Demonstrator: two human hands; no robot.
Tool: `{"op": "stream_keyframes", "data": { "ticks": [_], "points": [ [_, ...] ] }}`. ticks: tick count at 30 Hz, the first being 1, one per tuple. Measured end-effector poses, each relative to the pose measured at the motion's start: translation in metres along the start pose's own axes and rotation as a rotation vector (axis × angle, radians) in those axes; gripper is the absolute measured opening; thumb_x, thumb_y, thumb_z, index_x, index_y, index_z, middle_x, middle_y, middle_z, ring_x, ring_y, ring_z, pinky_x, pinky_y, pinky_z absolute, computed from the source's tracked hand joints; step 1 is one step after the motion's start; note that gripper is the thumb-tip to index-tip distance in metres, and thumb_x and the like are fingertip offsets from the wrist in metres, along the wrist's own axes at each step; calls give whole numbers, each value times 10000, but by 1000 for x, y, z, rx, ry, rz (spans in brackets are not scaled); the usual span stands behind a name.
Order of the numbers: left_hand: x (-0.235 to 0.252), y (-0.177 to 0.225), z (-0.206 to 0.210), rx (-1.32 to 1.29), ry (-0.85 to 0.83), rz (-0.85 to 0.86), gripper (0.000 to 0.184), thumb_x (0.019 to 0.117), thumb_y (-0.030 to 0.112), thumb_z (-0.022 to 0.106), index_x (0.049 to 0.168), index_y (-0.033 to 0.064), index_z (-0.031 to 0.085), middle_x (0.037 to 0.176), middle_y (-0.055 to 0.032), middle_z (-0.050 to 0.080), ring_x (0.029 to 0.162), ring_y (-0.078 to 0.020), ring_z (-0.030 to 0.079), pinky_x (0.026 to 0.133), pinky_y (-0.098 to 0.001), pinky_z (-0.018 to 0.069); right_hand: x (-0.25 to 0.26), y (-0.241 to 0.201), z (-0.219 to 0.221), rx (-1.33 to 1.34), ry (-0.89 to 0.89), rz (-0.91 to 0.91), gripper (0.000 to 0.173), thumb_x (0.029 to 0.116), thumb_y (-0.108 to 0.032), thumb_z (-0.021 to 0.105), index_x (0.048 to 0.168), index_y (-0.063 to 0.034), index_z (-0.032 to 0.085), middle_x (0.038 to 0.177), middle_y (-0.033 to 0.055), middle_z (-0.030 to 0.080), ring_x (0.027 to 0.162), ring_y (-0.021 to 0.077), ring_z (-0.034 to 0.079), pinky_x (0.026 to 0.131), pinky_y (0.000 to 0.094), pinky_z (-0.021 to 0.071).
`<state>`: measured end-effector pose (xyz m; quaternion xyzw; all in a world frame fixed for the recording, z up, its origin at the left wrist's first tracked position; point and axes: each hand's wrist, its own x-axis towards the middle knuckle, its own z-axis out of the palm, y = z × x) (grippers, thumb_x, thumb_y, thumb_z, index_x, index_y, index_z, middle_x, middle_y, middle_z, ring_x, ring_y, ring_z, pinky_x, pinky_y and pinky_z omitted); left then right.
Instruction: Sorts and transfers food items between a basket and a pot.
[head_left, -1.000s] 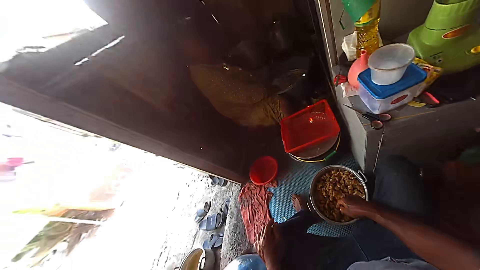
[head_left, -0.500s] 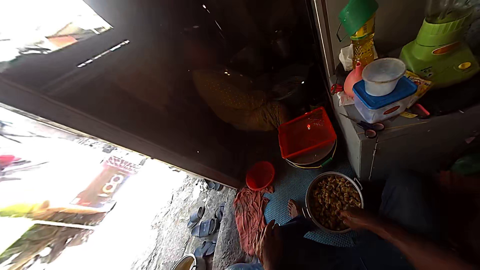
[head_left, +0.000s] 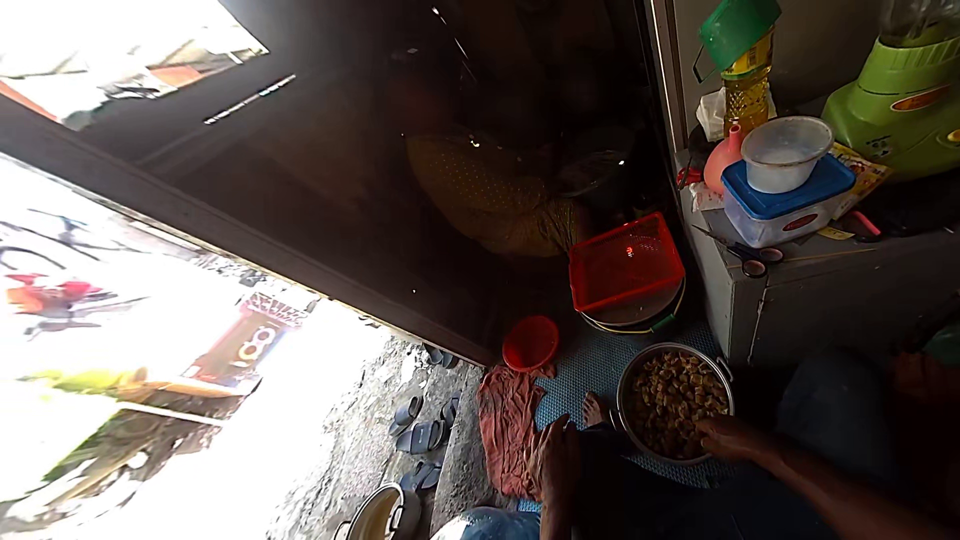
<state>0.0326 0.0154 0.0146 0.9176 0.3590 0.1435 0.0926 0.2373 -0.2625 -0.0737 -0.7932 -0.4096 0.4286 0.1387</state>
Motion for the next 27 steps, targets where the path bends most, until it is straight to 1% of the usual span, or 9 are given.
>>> {"op": "stream_keyframes", "data": {
  "ticks": [3, 6, 8, 12, 14, 18, 20, 24, 27],
  "points": [
    [2, 5, 0, 13, -10, 2, 371, 1015, 369, 468, 1181, 222, 766, 1111, 4, 757, 1111, -239, 670, 1022, -542, 454, 1, 3, -1, 6, -10, 5, 356, 1047, -266, 486, 1275, -53, 656, 1214, 195, 689, 1188, 359, 642, 1015, 571, 487],
    [3, 7, 0, 29, -32, -6, 363, 1015, 369, 473, 1186, 234, 763, 1117, 19, 755, 1115, -227, 667, 1027, -535, 456, 2, 5, 1, 13, -12, 21, 345, 1045, -268, 489, 1249, -51, 664, 1193, 196, 692, 1172, 359, 647, 1003, 568, 490],
    [4, 8, 0, 30, -47, -11, 371, 1014, 381, 465, 1198, 244, 757, 1129, 27, 751, 1125, -212, 659, 1033, -534, 444, 2, 6, 2, 9, -7, 29, 344, 1043, -275, 486, 1249, -68, 667, 1191, 183, 696, 1172, 347, 648, 1000, 563, 492],
    [3, 11, -2, 12, -47, 3, 357, 1016, 357, 480, 1195, 227, 759, 1124, 13, 754, 1115, -230, 666, 1010, -525, 464, 1, 8, 3, 13, 0, 35, 354, 1044, -293, 492, 1267, -80, 666, 1217, 176, 694, 1191, 341, 645, 1015, 565, 490],
    [4, 13, -2, 9, -50, -5, 358, 1014, 369, 483, 1199, 236, 759, 1137, 23, 752, 1127, -219, 664, 1018, -518, 463, 1, 10, 4, 19, 3, 46, 356, 1042, -297, 500, 1277, -87, 667, 1226, 170, 695, 1196, 340, 644, 1020, 566, 489],
    [5, 16, -1, 30, -90, -11, 383, 1023, 394, 453, 1225, 255, 748, 1165, 42, 746, 1154, -187, 653, 1051, -480, 455, 1, 16, 7, 30, 17, 55, 348, 1036, -295, 513, 1276, -98, 670, 1225, 163, 698, 1194, 335, 647, 1018, 565, 491],
    [5, 16, 0, 36, -79, -5, 378, 1021, 395, 453, 1212, 264, 752, 1148, 52, 748, 1139, -178, 657, 1030, -467, 469, 0, 18, 9, 31, 21, 56, 355, 1036, -298, 518, 1288, -101, 672, 1240, 164, 696, 1200, 330, 648, 1026, 558, 493],
    [3, 19, -2, 31, -75, 2, 370, 1022, 390, 460, 1212, 266, 752, 1164, 58, 744, 1152, -176, 653, 1033, -480, 467, -1, 19, 10, 41, 23, 58, 365, 1039, -299, 503, 1296, -101, 669, 1236, 169, 697, 1197, 338, 648, 1018, 570, 493],
    [2, 17, 0, 26, -75, 18, 374, 1022, 398, 455, 1212, 268, 750, 1158, 65, 744, 1148, -175, 652, 1032, -481, 461, -2, 20, 11, 23, 23, 59, 363, 1041, -292, 489, 1301, -109, 665, 1236, 157, 697, 1202, 325, 646, 1022, 556, 493]
  ]
}}
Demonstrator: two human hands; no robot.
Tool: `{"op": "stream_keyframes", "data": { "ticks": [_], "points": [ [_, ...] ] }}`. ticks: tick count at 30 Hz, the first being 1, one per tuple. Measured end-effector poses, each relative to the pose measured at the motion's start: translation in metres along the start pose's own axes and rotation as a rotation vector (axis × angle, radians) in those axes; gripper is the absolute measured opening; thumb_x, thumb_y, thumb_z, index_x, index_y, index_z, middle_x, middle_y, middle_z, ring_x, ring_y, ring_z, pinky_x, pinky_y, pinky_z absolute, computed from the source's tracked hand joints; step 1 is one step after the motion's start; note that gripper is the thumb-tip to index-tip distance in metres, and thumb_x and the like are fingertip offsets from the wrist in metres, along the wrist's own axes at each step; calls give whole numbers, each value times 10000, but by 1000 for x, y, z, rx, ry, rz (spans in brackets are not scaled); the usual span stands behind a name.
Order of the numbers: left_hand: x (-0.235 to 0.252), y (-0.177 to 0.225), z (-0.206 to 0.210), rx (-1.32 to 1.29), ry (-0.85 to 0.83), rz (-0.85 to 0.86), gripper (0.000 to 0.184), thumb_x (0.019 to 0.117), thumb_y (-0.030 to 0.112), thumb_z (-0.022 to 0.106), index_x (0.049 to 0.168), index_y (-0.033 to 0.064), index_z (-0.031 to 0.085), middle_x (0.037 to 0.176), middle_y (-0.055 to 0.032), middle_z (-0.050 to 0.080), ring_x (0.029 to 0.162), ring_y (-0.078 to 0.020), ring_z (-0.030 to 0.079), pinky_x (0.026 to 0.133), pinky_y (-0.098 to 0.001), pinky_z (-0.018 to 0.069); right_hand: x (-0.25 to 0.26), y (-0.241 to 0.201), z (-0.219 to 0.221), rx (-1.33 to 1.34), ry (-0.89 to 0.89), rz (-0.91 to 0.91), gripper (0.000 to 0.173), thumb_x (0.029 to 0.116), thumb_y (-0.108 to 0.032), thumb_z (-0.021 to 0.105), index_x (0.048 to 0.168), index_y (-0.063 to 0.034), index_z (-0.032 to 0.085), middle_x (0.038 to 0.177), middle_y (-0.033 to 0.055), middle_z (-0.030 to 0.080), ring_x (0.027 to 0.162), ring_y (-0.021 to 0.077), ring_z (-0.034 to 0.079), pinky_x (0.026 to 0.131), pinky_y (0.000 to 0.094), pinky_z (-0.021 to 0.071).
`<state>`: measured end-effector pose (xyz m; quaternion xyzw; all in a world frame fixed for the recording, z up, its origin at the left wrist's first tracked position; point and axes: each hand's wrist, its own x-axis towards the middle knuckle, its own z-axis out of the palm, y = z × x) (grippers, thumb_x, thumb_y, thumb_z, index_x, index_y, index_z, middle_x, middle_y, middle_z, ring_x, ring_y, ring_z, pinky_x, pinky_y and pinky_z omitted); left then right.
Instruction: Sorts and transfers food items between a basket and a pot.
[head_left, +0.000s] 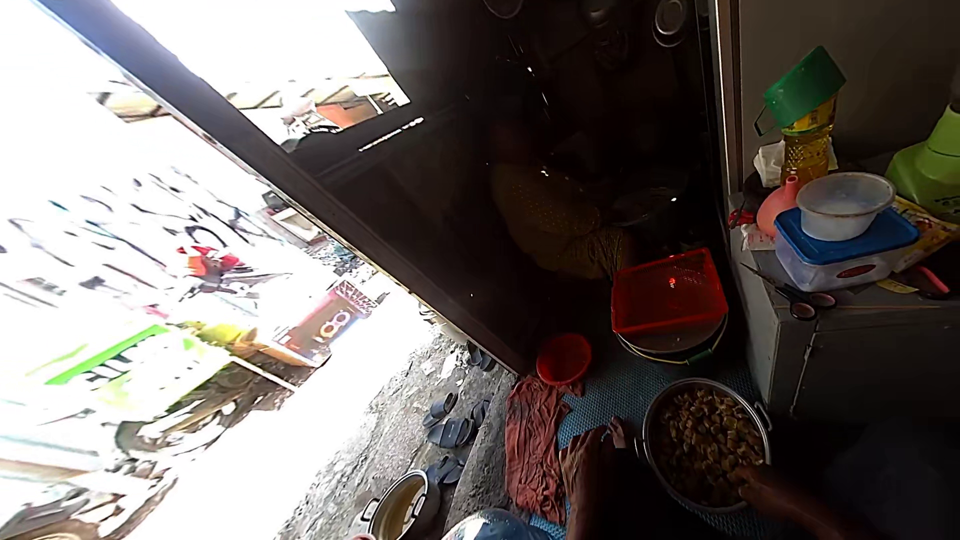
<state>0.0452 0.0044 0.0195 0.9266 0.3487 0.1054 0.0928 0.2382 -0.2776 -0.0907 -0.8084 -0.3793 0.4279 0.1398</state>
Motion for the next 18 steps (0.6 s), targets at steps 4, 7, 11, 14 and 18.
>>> {"op": "stream_keyframes", "data": {
  "ticks": [4, 7, 11, 14, 18],
  "points": [
    [2, 5, 1, -9, 11, 17, 367, 1024, 387, 467, 1209, 252, 754, 1137, 36, 752, 1128, -198, 664, 1011, -489, 475, -6, 3, -3, 36, 7, 1, 359, 1050, -269, 490, 1298, -76, 663, 1250, 173, 686, 1212, 327, 636, 1043, 546, 477],
    [7, 11, -1, -12, 1, 15, 372, 1027, 392, 462, 1222, 256, 748, 1149, 38, 749, 1140, -195, 659, 1023, -490, 467, -8, 6, -6, 33, 18, 17, 344, 1044, -270, 496, 1273, -80, 668, 1228, 173, 692, 1192, 327, 645, 1024, 547, 485],
    [8, 17, -3, 3, -39, 10, 395, 1030, 426, 442, 1236, 265, 738, 1176, 46, 738, 1167, -187, 641, 1046, -489, 446, -9, 9, -5, 46, 7, 46, 331, 1040, -269, 502, 1255, -76, 663, 1196, 179, 696, 1163, 333, 656, 998, 555, 498],
    [11, 21, -2, 18, -55, 14, 385, 1025, 424, 456, 1238, 264, 735, 1198, 43, 731, 1190, -198, 628, 1047, -491, 439, -12, 10, -9, 57, 12, 56, 319, 1041, -272, 496, 1225, -77, 669, 1176, 175, 698, 1147, 337, 658, 979, 566, 501],
    [12, 23, -3, 38, -76, 28, 382, 1020, 443, 466, 1242, 279, 730, 1228, 61, 720, 1216, -193, 613, 1049, -491, 432, -13, 9, -12, 38, 7, 65, 335, 1043, -287, 487, 1242, -87, 667, 1189, 176, 699, 1157, 342, 658, 983, 574, 502]
  ]
}}
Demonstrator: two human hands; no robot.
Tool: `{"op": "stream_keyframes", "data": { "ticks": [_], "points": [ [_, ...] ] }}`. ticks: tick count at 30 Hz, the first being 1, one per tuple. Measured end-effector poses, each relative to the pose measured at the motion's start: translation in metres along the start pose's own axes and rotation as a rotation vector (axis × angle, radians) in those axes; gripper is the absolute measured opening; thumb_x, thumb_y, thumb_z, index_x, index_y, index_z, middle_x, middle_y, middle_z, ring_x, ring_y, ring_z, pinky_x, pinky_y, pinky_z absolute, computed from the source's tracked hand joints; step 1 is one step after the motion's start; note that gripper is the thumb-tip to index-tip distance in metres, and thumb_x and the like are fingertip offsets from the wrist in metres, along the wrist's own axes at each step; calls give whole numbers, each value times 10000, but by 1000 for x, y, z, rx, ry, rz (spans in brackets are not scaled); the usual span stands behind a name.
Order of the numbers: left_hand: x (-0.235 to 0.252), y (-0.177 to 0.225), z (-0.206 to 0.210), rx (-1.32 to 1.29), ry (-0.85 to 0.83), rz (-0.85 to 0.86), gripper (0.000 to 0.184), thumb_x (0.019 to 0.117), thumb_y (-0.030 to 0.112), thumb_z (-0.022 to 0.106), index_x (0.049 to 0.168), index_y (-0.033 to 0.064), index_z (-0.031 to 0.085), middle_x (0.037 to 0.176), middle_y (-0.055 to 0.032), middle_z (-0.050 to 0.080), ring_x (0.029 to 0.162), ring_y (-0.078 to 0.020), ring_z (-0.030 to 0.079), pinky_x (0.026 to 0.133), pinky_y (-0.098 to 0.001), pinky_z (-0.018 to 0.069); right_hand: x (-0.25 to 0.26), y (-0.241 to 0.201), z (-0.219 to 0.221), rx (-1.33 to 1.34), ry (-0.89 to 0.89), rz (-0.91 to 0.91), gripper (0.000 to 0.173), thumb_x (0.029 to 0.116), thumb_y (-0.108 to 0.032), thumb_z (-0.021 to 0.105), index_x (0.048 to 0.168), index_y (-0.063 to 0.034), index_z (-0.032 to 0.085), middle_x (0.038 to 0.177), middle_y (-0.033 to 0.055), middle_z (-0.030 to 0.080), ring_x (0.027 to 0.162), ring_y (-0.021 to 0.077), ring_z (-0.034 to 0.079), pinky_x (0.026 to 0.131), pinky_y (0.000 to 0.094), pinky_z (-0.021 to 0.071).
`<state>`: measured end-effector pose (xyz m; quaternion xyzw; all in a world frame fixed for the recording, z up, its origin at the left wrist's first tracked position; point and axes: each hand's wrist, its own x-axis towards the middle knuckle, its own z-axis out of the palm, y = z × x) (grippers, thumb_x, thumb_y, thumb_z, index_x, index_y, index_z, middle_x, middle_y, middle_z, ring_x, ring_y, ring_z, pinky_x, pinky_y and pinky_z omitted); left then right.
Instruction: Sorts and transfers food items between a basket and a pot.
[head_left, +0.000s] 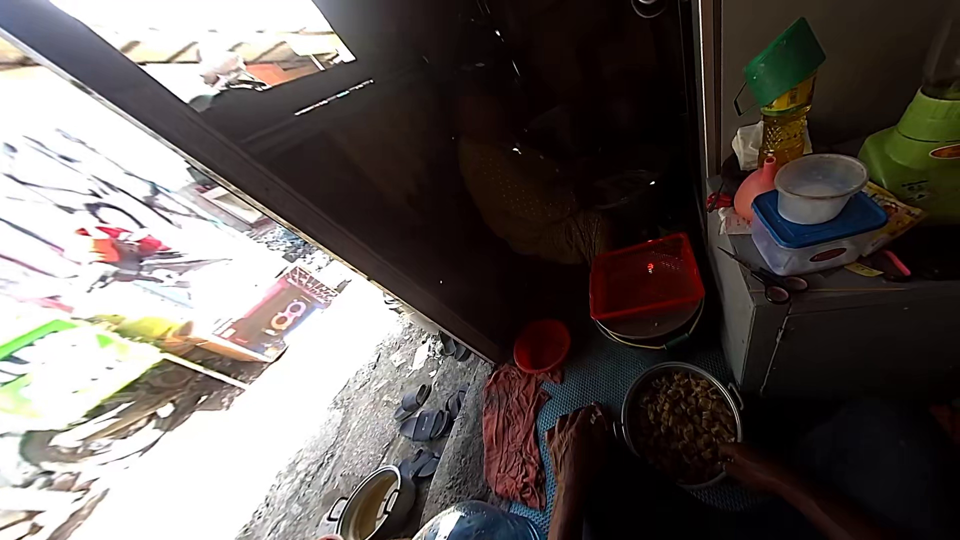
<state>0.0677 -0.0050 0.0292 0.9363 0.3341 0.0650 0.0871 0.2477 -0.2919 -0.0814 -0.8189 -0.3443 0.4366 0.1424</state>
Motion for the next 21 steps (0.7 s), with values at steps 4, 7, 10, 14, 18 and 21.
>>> {"op": "stream_keyframes", "data": {
  "ticks": [4, 7, 10, 14, 18, 21],
  "points": [
    [-1, -1, 1, 11, 22, 19, 379, 1013, 451, 471, 1229, 287, 736, 1218, 70, 723, 1207, -188, 618, 1037, -484, 438, 0, -2, 0, -1, -2, -4, 339, 1040, -288, 490, 1254, -97, 670, 1191, 174, 701, 1163, 339, 657, 983, 577, 502],
    [-3, -3, 4, -4, 58, 31, 370, 1011, 435, 480, 1213, 275, 747, 1204, 61, 730, 1188, -191, 630, 1030, -491, 446, -1, -4, 1, -7, -6, -11, 356, 1041, -297, 489, 1272, -97, 672, 1223, 167, 696, 1196, 334, 645, 1010, 572, 492],
    [-5, -4, 6, -28, 107, 47, 359, 1006, 418, 480, 1176, 271, 761, 1165, 56, 742, 1149, -192, 649, 1000, -486, 467, 1, -7, 3, -14, -2, -19, 352, 1036, -301, 494, 1254, -100, 682, 1223, 161, 698, 1195, 329, 645, 1013, 569, 492],
    [-6, -7, 7, -44, 129, 52, 365, 1006, 401, 469, 1166, 262, 765, 1154, 61, 745, 1133, -175, 655, 996, -481, 470, 5, -11, 3, -37, -36, -23, 361, 1042, -291, 488, 1274, -84, 671, 1255, 165, 683, 1223, 325, 630, 1038, 555, 480],
    [-6, -8, 7, -46, 132, 48, 371, 1007, 395, 457, 1165, 265, 765, 1155, 62, 744, 1138, -178, 654, 996, -479, 471, 9, -12, 5, -44, -42, -18, 354, 1040, -278, 488, 1264, -76, 672, 1242, 174, 685, 1216, 332, 633, 1027, 556, 484],
    [-5, -7, 5, -53, 111, 45, 376, 1009, 395, 448, 1176, 267, 760, 1154, 60, 742, 1151, -178, 646, 1007, -478, 463, 11, -12, 4, -48, -46, -28, 342, 1040, -275, 492, 1240, -64, 672, 1215, 180, 688, 1191, 331, 641, 1015, 555, 486]
  ]
}}
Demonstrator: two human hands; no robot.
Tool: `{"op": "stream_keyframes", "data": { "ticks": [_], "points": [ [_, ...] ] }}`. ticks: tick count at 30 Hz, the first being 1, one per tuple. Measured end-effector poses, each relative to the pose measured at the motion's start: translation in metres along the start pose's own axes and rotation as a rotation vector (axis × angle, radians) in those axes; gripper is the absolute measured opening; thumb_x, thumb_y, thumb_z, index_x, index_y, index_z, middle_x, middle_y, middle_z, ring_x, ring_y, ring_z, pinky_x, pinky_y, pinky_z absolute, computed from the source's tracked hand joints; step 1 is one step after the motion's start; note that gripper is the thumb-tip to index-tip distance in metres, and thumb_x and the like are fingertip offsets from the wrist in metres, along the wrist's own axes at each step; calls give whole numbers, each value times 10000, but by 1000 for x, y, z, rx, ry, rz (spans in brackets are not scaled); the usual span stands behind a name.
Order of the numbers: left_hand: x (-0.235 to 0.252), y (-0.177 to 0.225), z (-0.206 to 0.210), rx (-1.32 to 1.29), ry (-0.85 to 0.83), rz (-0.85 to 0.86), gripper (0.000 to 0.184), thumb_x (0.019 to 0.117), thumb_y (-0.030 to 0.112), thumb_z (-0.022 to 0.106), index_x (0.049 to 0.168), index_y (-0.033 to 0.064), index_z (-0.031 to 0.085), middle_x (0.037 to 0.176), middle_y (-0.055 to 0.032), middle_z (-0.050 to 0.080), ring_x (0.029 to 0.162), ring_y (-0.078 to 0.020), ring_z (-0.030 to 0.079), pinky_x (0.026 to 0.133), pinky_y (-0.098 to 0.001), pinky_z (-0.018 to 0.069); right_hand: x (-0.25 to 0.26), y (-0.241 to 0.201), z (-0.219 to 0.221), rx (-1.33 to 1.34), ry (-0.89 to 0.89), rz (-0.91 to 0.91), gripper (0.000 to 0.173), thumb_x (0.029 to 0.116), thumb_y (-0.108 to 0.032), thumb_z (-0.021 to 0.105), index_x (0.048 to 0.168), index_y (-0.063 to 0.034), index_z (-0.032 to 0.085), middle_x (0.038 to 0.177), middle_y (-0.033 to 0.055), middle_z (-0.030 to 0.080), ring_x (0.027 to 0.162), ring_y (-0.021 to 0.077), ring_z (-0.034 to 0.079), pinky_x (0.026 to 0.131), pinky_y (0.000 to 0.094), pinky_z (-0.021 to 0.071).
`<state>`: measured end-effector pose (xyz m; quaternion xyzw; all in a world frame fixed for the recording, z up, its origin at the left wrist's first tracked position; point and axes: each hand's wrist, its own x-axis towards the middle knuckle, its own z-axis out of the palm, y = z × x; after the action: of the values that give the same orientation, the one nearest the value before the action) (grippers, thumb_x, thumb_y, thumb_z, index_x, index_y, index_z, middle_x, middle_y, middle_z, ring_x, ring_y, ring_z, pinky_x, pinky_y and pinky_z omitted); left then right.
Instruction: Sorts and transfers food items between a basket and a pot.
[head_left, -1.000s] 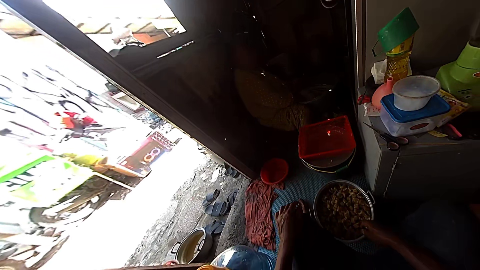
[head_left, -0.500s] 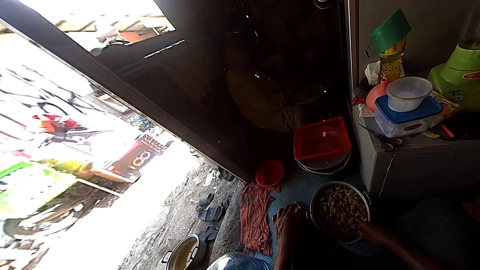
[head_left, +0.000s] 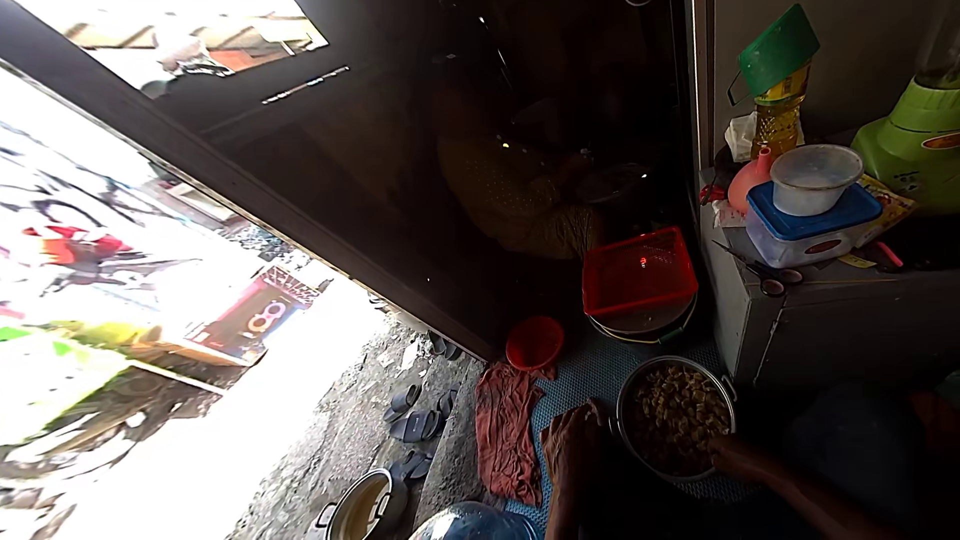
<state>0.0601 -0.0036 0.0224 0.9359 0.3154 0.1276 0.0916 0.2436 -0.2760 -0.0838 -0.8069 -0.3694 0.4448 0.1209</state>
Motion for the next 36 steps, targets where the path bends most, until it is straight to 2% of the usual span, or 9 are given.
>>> {"op": "stream_keyframes", "data": {
  "ticks": [17, 22, 24, 26, 28, 30, 33, 35, 36],
  "points": [
    [-4, -5, 3, -6, 29, 5, 369, 1009, 373, 459, 1153, 242, 773, 1142, 50, 750, 1120, -186, 662, 1008, -485, 465, 2, -1, 3, 11, -9, -15, 331, 1033, -257, 497, 1229, -61, 678, 1192, 188, 693, 1165, 349, 648, 989, 581, 490],
    [-1, -6, 1, 3, 24, 36, 367, 1018, 368, 469, 1167, 217, 768, 1138, 5, 755, 1116, -240, 673, 998, -542, 473, -2, -6, -3, 86, 81, 24, 365, 1059, -268, 479, 1324, -71, 634, 1241, 210, 679, 1183, 382, 644, 1005, 608, 489],
    [-4, -6, -2, 3, -8, 42, 365, 1018, 363, 482, 1179, 195, 763, 1139, -32, 753, 1114, -287, 671, 995, -576, 459, -10, -13, -15, 181, 224, 71, 398, 1070, -275, 480, 1384, -50, 580, 1285, 237, 644, 1214, 402, 621, 1033, 605, 478],
    [-5, -6, -4, 11, -44, 42, 364, 1027, 361, 481, 1190, 186, 756, 1173, -43, 744, 1143, -298, 660, 1016, -594, 439, -8, -12, -28, 291, 433, 141, 431, 1044, -261, 512, 1419, -57, 571, 1338, 227, 627, 1274, 378, 590, 1087, 559, 456],
    [-5, -8, -4, 32, -60, 19, 377, 1031, 378, 463, 1194, 204, 756, 1191, -17, 739, 1168, -271, 645, 1035, -566, 422, 0, -5, -38, 436, 615, 266, 487, 1018, -244, 573, 1463, -46, 542, 1397, 237, 593, 1331, 378, 547, 1127, 548, 418],
    [-6, -11, -4, 50, -62, 0, 384, 1029, 385, 455, 1188, 213, 759, 1188, -3, 738, 1169, -259, 640, 1038, -547, 417, 13, 6, -40, 621, 701, 396, 587, 983, -235, 639, 1505, -25, 472, 1428, 269, 545, 1343, 414, 516, 1108, 584, 422],
    [-6, -15, -5, 69, -77, -28, 386, 1023, 389, 451, 1186, 221, 758, 1192, 1, 735, 1178, -249, 635, 1042, -540, 417, 28, 15, -34, 925, 680, 559, 707, 951, -249, 702, 1527, 11, 385, 1431, 299, 516, 1331, 429, 507, 1070, 594, 448],
    [-5, -19, -4, 63, -67, -28, 393, 1021, 393, 445, 1170, 217, 764, 1171, -4, 742, 1148, -247, 649, 1032, -540, 422, 39, 16, -31, 1111, 591, 691, 677, 947, -282, 717, 1488, 8, 432, 1416, 281, 524, 1290, 403, 524, 1024, 581, 464],
    [-5, -20, -3, 60, -62, -27, 407, 1018, 394, 432, 1162, 213, 766, 1156, -8, 746, 1131, -247, 655, 1027, -537, 426, 45, 17, -28, 1189, 502, 760, 663, 964, -335, 685, 1493, -21, 437, 1436, 269, 509, 1282, 400, 523, 989, 583, 466]
  ]
}}
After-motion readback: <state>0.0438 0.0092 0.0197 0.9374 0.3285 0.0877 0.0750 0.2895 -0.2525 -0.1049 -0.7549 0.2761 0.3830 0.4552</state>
